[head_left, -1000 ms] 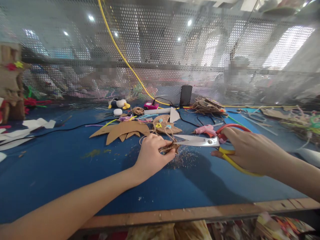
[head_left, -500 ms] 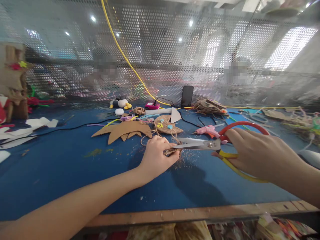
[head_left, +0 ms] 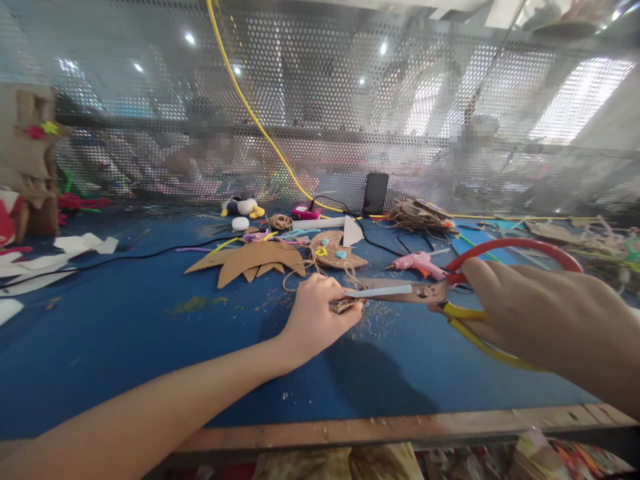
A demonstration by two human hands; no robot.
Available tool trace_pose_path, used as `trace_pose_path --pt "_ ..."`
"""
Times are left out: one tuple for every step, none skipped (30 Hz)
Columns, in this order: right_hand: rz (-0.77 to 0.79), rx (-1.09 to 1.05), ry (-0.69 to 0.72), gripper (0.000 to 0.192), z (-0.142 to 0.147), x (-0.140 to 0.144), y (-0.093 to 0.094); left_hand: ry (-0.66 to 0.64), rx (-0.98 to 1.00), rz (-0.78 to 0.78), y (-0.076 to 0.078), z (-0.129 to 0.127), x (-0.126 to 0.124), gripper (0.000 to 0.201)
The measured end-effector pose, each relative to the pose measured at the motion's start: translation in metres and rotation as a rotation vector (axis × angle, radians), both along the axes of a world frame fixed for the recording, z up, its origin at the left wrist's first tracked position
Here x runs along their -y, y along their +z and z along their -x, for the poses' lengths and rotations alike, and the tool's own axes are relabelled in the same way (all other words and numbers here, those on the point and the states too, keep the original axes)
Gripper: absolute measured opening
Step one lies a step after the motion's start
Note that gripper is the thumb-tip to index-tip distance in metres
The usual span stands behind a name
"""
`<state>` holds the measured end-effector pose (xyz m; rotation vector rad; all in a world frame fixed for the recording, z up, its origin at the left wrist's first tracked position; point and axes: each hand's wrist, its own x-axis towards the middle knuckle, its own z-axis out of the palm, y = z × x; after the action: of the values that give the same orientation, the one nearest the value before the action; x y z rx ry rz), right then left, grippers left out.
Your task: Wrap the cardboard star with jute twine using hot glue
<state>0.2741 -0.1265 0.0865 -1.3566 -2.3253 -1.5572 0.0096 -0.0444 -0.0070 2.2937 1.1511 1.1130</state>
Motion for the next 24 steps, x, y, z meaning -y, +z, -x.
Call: trace_pose_path --pt "-0.007 0.012 0.002 0.031 -0.0001 0.0004 -0.0002 -0.002 0.017 0.004 -0.0006 0.0000 -0.0004 0.005" --pt "-0.008 0.025 -0.001 0.033 -0.0004 0.0005 -0.0001 -0.006 0.031 0.007 -0.0012 -0.0001 -0.0009 0.004" --pt "-0.009 0.034 -0.002 0.035 -0.0007 0.0005 0.0000 -0.010 0.042 0.007 -0.0016 -0.0001 -0.0014 0.004" --pt "-0.008 0.039 -0.005 0.035 -0.0010 0.0004 0.0003 -0.013 0.050 0.005 -0.0019 -0.0002 -0.0018 0.004" --pt "-0.009 0.041 -0.009 0.035 -0.0015 0.0002 0.0005 -0.014 0.055 0.001 -0.0021 -0.0003 -0.0021 0.005" --pt "-0.008 0.041 -0.015 0.035 -0.0020 0.0000 0.0006 -0.013 0.060 -0.003 -0.0022 -0.0004 -0.0023 0.005" --pt "-0.006 0.043 -0.020 0.034 -0.0025 -0.0002 0.0006 -0.012 0.064 -0.006 -0.0021 -0.0005 -0.0024 0.006" --pt "-0.005 0.043 -0.024 0.032 -0.0029 -0.0002 0.0006 -0.010 0.067 -0.005 -0.0020 -0.0006 -0.0024 0.006" --pt "-0.005 0.045 -0.028 0.030 -0.0033 -0.0002 0.0006 -0.009 0.070 -0.002 -0.0018 -0.0007 -0.0023 0.006" --pt "-0.007 0.046 -0.032 0.029 -0.0034 -0.0001 0.0005 -0.009 0.070 0.003 -0.0016 -0.0007 -0.0021 0.006" --pt "-0.014 0.048 -0.032 0.027 -0.0033 0.0000 0.0006 -0.007 0.071 0.009 -0.0015 -0.0008 -0.0019 0.007" --pt "-0.020 0.055 -0.034 0.026 -0.0031 0.0000 0.0007 -0.006 0.072 0.013 -0.0014 -0.0008 -0.0017 0.007" --pt "-0.028 0.064 -0.037 0.026 -0.0026 -0.0002 0.0009 -0.005 0.072 0.016 -0.0013 -0.0008 -0.0015 0.007" --pt "-0.038 0.075 -0.038 0.026 -0.0022 -0.0005 0.0011 -0.004 0.074 0.016 -0.0014 -0.0008 -0.0015 0.007" --pt "-0.046 0.088 -0.036 0.027 -0.0018 -0.0010 0.0012 -0.004 0.076 0.016 -0.0016 -0.0008 -0.0014 0.006" --pt "-0.053 0.099 -0.034 0.029 -0.0016 -0.0015 0.0013 -0.005 0.077 0.016 -0.0018 -0.0008 -0.0015 0.005" --pt "-0.058 0.107 -0.034 0.029 -0.0017 -0.0021 0.0012 -0.006 0.075 0.016 -0.0021 -0.0007 -0.0016 0.005" --pt "-0.065 0.111 -0.033 0.030 -0.0020 -0.0025 0.0011 -0.008 0.074 0.017 -0.0023 -0.0007 -0.0017 0.004" --pt "-0.068 0.116 -0.036 0.029 -0.0026 -0.0029 0.0009 -0.009 0.073 0.018 -0.0025 -0.0008 -0.0018 0.003" --pt "-0.069 0.122 -0.040 0.027 -0.0034 -0.0032 0.0009 -0.010 0.072 0.019 -0.0027 -0.0008 -0.0018 0.003" --pt "-0.069 0.126 -0.041 0.025 -0.0041 -0.0035 0.0010 -0.011 0.070 0.022 -0.0028 -0.0009 -0.0018 0.003" --pt "-0.070 0.126 -0.036 0.023 -0.0048 -0.0038 0.0013 -0.013 0.069 0.024 -0.0028 -0.0010 -0.0018 0.004" --pt "-0.068 0.126 -0.025 0.022 -0.0054 -0.0044 0.0019 -0.012 0.069 0.025 -0.0027 -0.0012 -0.0016 0.004" --pt "-0.067 0.122 -0.011 0.020 -0.0058 -0.0052 0.0026 -0.012 0.070 0.025 -0.0026 -0.0013 -0.0015 0.005"
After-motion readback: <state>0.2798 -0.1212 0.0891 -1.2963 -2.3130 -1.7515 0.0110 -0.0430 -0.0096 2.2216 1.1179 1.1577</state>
